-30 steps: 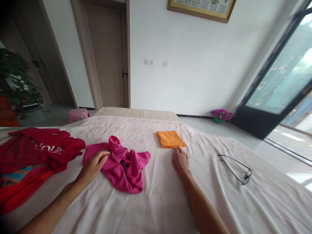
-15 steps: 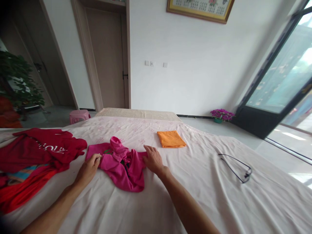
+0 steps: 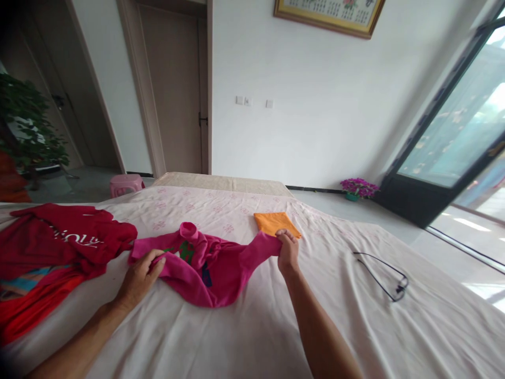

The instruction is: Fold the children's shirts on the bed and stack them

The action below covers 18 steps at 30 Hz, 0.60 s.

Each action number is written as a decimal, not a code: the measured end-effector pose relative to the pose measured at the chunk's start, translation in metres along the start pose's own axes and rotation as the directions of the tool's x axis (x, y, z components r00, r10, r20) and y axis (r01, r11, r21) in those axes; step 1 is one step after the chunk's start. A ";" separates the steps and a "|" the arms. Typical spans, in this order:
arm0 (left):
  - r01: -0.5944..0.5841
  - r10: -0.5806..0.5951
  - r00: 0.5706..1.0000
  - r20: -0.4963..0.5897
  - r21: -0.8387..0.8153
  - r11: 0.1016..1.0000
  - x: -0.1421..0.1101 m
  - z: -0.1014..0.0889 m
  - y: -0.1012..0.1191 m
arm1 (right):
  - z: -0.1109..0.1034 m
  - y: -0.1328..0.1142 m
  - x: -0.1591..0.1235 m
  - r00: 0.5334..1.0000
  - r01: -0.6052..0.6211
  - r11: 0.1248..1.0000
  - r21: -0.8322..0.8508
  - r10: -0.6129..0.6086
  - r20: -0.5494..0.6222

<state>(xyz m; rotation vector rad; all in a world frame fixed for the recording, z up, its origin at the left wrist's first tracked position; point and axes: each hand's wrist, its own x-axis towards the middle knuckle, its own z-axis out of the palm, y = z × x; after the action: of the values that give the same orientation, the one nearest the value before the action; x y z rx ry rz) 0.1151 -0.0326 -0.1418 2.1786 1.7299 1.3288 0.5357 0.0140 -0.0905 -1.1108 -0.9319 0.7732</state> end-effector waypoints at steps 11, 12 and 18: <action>-0.015 0.010 0.996 0.084 0.058 0.998 0.002 0.007 -0.004 | -0.021 0.052 -0.005 0.987 0.154 0.881 -0.447 -0.116 0.112; -0.009 0.003 0.996 0.094 0.065 0.998 0.002 0.007 -0.005 | -0.021 0.052 -0.005 0.986 0.160 0.874 -0.459 -0.117 0.123; 0.053 -0.060 0.987 0.150 0.052 0.997 0.002 0.006 -0.006 | -0.023 0.048 -0.007 0.987 0.155 0.871 -0.467 -0.118 0.107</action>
<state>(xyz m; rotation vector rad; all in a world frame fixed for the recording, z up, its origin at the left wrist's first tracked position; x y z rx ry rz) 0.1146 -0.0262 -0.1473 2.1742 1.7685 1.0892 0.5513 0.0120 -0.1419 -1.4284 -1.2942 0.4787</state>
